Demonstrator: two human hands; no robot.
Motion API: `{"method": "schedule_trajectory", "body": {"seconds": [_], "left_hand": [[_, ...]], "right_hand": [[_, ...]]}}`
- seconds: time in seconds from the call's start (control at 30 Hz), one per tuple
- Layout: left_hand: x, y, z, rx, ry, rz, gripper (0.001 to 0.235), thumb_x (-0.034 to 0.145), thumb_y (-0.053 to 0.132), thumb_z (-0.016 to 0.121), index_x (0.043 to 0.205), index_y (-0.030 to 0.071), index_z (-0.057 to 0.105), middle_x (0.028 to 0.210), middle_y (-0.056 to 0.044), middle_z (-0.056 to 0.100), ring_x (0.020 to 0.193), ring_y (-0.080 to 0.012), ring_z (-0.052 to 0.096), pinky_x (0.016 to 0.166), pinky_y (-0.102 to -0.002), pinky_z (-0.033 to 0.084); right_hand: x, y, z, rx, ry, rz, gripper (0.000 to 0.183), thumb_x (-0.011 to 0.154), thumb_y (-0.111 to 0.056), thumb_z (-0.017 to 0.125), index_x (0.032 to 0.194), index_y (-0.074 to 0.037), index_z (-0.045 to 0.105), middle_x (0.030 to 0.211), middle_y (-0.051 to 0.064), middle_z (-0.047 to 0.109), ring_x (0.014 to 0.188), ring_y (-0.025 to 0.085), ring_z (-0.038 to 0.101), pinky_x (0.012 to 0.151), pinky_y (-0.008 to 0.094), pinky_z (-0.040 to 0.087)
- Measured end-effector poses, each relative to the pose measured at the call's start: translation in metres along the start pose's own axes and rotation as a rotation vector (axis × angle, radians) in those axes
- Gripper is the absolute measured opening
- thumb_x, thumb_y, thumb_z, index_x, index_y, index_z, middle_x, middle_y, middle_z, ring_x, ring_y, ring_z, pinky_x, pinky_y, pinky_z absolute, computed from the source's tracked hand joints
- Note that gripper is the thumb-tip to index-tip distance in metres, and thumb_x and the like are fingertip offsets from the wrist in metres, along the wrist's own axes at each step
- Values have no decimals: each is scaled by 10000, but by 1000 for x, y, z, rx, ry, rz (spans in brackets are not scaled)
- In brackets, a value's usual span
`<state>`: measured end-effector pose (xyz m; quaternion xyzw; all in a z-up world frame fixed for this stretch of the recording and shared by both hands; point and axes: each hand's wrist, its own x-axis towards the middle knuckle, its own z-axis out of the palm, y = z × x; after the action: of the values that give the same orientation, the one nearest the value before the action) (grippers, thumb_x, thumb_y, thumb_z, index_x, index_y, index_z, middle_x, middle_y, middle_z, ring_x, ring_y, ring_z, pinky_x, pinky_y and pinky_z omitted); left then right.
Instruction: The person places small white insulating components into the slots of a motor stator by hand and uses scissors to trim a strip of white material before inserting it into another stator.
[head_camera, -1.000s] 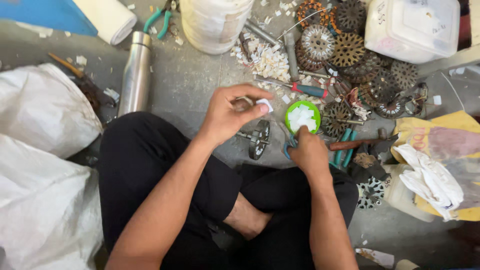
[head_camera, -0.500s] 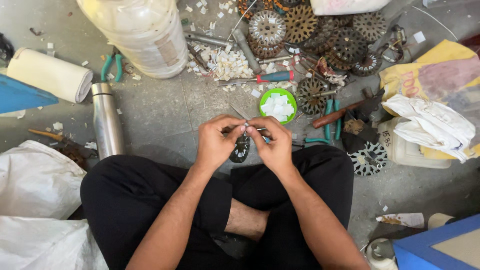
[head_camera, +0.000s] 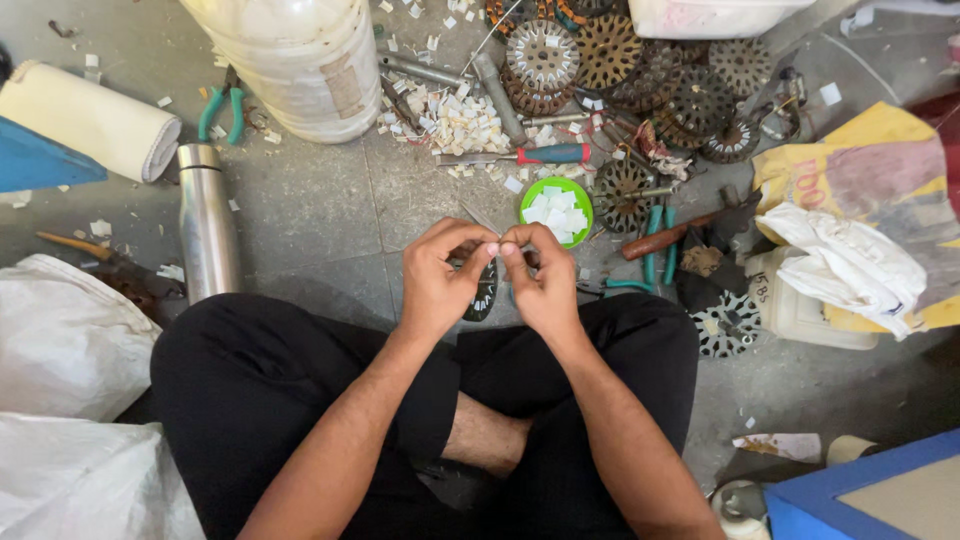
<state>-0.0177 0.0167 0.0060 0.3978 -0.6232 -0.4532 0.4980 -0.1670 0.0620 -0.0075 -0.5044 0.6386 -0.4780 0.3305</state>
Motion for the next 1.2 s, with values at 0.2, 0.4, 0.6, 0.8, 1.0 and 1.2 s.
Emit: {"method": "schedule_trajectory", "body": {"seconds": [0.2, 0.4, 0.6, 0.8, 1.0, 1.2], "left_hand": [[2, -24, 7, -354, 18, -243, 176, 874, 1, 819, 1006, -8, 702, 877, -76, 764, 822, -124, 756, 731, -259, 619], [-2, -22, 1, -220, 24, -33, 119, 860, 25, 805, 969, 27, 757, 922, -79, 744, 804, -169, 764, 713, -284, 609], [-2, -9, -7, -127, 33, 94, 133, 840, -1, 769, 968, 33, 750, 929, -98, 712, 777, -243, 722, 688, -336, 564], [-6, -10, -6, -1, -6, 164, 179, 827, -27, 735, 1000, 19, 741, 926, -112, 717, 813, -282, 717, 693, -369, 561], [-7, -12, -1, -67, 3, 22, 112, 842, -36, 738, 936, 22, 723, 830, -91, 725, 708, -201, 718, 600, -310, 553], [-3, -16, 4, -405, -234, -337, 99, 905, -48, 703, 974, 22, 695, 800, -71, 728, 710, -124, 691, 621, -270, 559]], "right_hand": [[-7, 24, 1, 554, -31, 97, 98, 1074, -46, 588, 1145, 21, 578, 967, 104, 668, 772, 210, 691, 671, 295, 505], [-7, 20, 5, 504, -12, 8, 99, 1043, -33, 570, 1135, 2, 583, 1079, 89, 655, 902, 177, 682, 767, 359, 619], [-14, 26, 11, 367, 63, -80, 113, 1041, 30, 584, 1152, 8, 589, 1118, 74, 651, 1006, 145, 662, 864, 318, 589], [-12, 29, 5, 294, 95, -79, 134, 1030, 58, 628, 1156, 28, 596, 1091, 80, 667, 979, 131, 657, 859, 274, 561], [-16, 17, 5, 176, 138, -70, 111, 990, 80, 673, 1081, 36, 626, 942, 63, 695, 799, 115, 674, 726, 251, 566], [-13, 11, -13, 276, -78, 66, 37, 1023, 0, 615, 1056, 17, 616, 823, 58, 670, 665, 108, 616, 581, 242, 502]]}}
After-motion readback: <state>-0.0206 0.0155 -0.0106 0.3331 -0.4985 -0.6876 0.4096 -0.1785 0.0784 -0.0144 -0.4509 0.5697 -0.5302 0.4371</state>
